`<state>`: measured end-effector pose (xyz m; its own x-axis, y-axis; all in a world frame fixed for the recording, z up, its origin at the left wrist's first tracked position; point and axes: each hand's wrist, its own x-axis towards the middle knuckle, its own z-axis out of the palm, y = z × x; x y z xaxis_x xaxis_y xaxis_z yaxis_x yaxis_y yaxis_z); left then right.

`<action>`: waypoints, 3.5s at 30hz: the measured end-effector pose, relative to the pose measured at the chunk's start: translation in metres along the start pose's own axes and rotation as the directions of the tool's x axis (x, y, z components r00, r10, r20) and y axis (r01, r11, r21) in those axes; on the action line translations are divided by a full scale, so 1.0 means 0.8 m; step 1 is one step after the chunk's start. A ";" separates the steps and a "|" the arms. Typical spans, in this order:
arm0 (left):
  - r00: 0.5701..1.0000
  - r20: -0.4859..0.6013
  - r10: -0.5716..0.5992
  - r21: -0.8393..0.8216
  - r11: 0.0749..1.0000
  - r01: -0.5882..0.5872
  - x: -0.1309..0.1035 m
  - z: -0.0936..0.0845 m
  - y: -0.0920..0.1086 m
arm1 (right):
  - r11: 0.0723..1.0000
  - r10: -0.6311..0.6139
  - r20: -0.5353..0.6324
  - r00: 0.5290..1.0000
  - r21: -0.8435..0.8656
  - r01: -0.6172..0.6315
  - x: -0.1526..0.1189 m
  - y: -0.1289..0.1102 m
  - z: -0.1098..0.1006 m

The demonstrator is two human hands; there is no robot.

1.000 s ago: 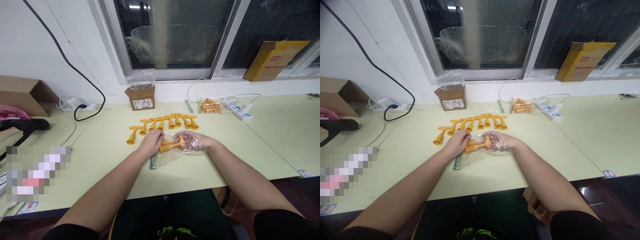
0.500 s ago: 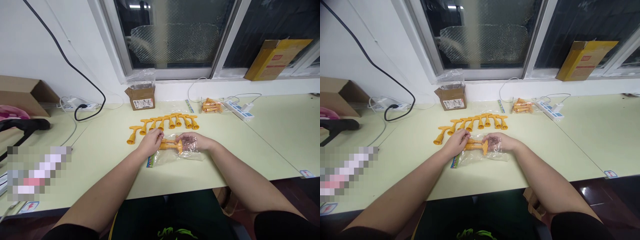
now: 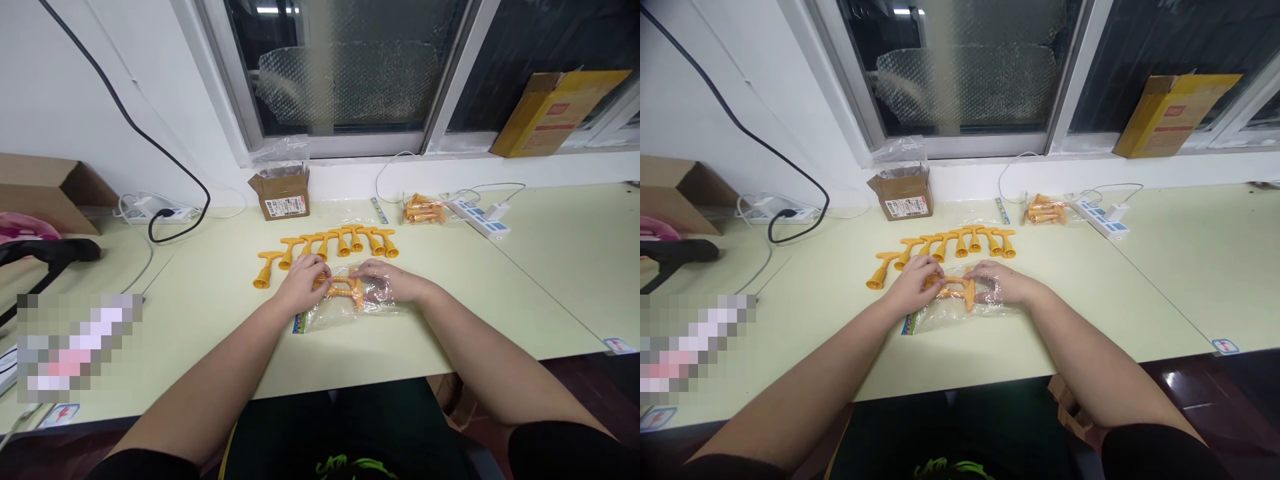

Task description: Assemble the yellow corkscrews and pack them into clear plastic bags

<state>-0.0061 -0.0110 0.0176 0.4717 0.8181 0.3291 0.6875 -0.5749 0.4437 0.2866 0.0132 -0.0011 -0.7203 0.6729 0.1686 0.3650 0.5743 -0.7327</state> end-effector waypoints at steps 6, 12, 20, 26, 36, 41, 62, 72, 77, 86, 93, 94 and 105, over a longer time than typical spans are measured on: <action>0.994 0.107 -0.016 0.029 0.999 0.013 -0.001 -0.005 0.003 | 0.995 0.102 -0.029 0.994 -0.001 -0.102 -0.002 -0.005 -0.001; 0.985 0.169 -0.027 0.015 1.000 0.025 -0.001 -0.006 0.004 | 0.994 0.104 -0.034 0.994 -0.034 -0.106 -0.003 -0.013 -0.002; 0.982 0.189 0.000 0.009 1.000 -0.002 -0.003 -0.006 0.003 | 0.989 0.108 -0.005 0.994 -0.100 -0.108 -0.002 -0.017 -0.005; 0.967 0.239 0.082 0.029 0.995 -0.091 -0.006 -0.004 0.008 | 0.987 0.098 -0.048 0.994 -0.124 -0.103 0.001 -0.018 -0.001; 0.961 0.269 0.068 0.072 0.993 -0.091 -0.008 -0.003 0.016 | 0.980 0.144 -0.064 0.987 -0.128 -0.152 0.001 -0.011 0.001; 0.966 0.255 0.038 0.102 0.993 -0.066 -0.010 -0.001 0.025 | 0.987 0.080 -0.080 0.994 -0.136 -0.090 0.002 -0.006 0.005; 0.960 0.234 -0.154 0.063 0.988 0.143 -0.011 -0.016 0.016 | 0.996 -0.019 -0.034 0.999 -0.083 0.016 0.000 -0.015 0.002; 0.948 0.278 -0.157 0.091 0.986 0.137 -0.012 -0.012 0.023 | 0.992 0.015 -0.014 1.000 -0.129 -0.016 0.003 -0.021 0.005; 0.957 0.255 -0.137 0.065 0.990 0.124 -0.014 -0.008 0.020 | 0.994 -0.087 0.065 0.994 -0.059 0.091 0.003 -0.018 0.004; 0.959 0.228 -0.168 0.090 0.984 0.151 -0.014 -0.001 0.020 | 0.989 -0.054 0.106 0.993 -0.132 0.068 0.003 -0.015 0.010; 0.956 0.227 -0.185 0.143 0.977 0.155 -0.013 -0.003 0.024 | 0.976 0.025 0.188 0.982 -0.216 0.016 0.002 -0.025 0.009; 0.957 0.226 -0.184 0.147 0.977 0.153 -0.013 -0.003 0.024 | 0.975 0.033 0.183 0.983 -0.221 0.008 0.002 -0.027 0.009; 0.954 0.246 -0.174 0.159 0.978 0.137 -0.015 -0.005 0.023 | 0.976 0.046 0.104 0.994 -0.216 -0.023 0.007 -0.021 0.010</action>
<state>-0.0017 -0.0310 0.0254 0.4660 0.8842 0.0318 0.8248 -0.4471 0.3461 0.2715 0.0033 0.0070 -0.7601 0.6465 0.0651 0.5000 0.6460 -0.5768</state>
